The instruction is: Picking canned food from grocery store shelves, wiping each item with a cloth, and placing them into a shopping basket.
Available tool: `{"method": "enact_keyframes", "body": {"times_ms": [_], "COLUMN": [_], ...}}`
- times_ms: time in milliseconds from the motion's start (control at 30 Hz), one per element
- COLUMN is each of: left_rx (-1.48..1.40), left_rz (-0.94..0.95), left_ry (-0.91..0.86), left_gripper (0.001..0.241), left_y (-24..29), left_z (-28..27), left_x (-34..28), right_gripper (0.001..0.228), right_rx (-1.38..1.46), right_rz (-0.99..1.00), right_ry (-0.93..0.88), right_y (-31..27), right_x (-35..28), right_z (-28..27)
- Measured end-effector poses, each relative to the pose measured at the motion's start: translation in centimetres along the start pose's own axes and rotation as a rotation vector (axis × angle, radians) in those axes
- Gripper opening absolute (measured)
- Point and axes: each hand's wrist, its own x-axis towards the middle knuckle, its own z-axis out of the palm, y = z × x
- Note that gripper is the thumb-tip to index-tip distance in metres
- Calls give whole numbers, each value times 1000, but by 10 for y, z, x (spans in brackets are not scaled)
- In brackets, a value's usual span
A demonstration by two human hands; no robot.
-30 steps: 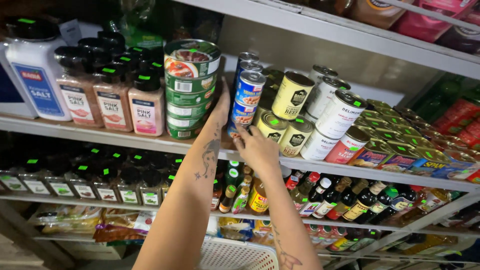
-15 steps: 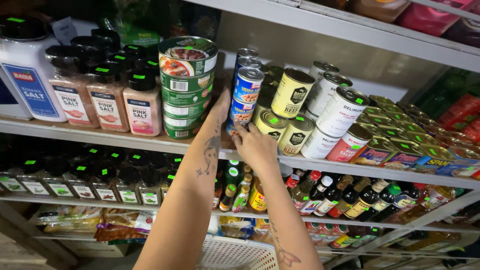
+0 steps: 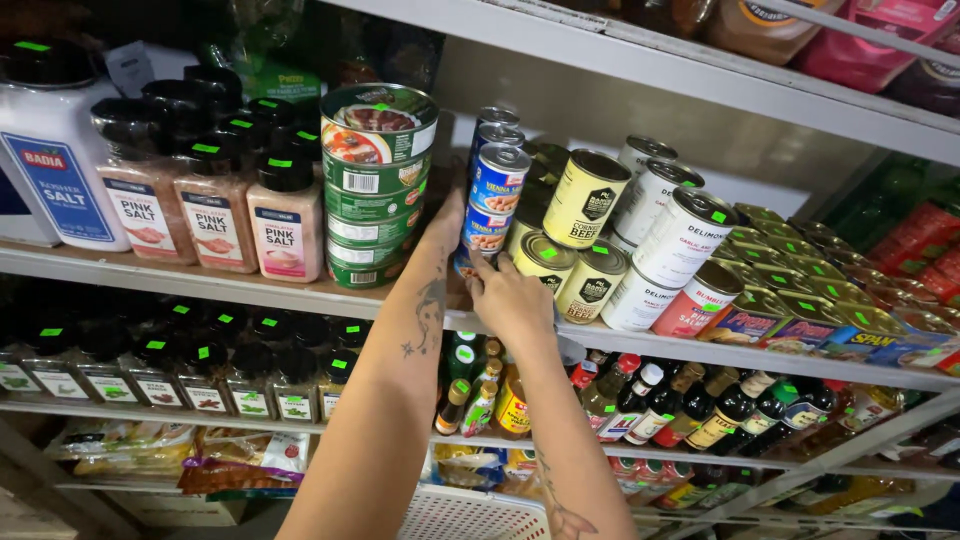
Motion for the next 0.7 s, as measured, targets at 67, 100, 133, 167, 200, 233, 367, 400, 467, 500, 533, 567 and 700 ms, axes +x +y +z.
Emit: {"method": "enact_keyframes", "body": {"times_ms": [67, 100, 133, 167, 200, 233, 367, 400, 467, 500, 533, 567, 700], "left_rx": [-17, -33, -34, -17, 2, 1, 10, 25, -5, -32, -35, -74, -72], "left_rz": [28, 56, 56, 49, 39, 38, 71, 103, 85, 72, 65, 89, 101], "left_ry": [-23, -47, -48, -64, -81, -81, -56, -29, 39, 104, 116, 97, 80], "left_gripper": [96, 94, 94, 96, 98, 98, 94, 92, 93, 95, 95, 99, 103], "left_y": [-2, -3, -4, -5, -7, -3, -28, -44, -19, -6, 1, 7, 18], "left_z": [-1, -2, -3, -4, -5, -1, -25, -41, -16, -4, 0, 5, 13], "left_x": [4, 7, 9, 12, 14, 8, 54, 83, 43, 24, 19, 14, -27], "right_gripper": [51, 52, 52, 53, 53, 53, 57, 58, 57, 57, 57, 47, 30], "right_rx": [-4, -7, -8, -7, -4, -5, -20, -38, -11, 16, 20, 138, 678], "right_rz": [2, 6, 6, 6, 7, 8, -7, -25, -34, -43, -47, 51, -1], "right_ry": [-5, -11, -10, -11, -13, -14, -8, 17, 37, 63, 51, 5, 231], "right_y": [-1, -1, -1, -1, -1, -1, 0, 1, 4, 5, 8, 12, 51], "right_x": [0, 1, 1, 2, 2, 2, 2, 2, 2, 1, -1, -4, -27], "right_z": [-1, -2, -2, -1, 0, -2, 0, 3, 3, 3, -2, -6, 8]}}
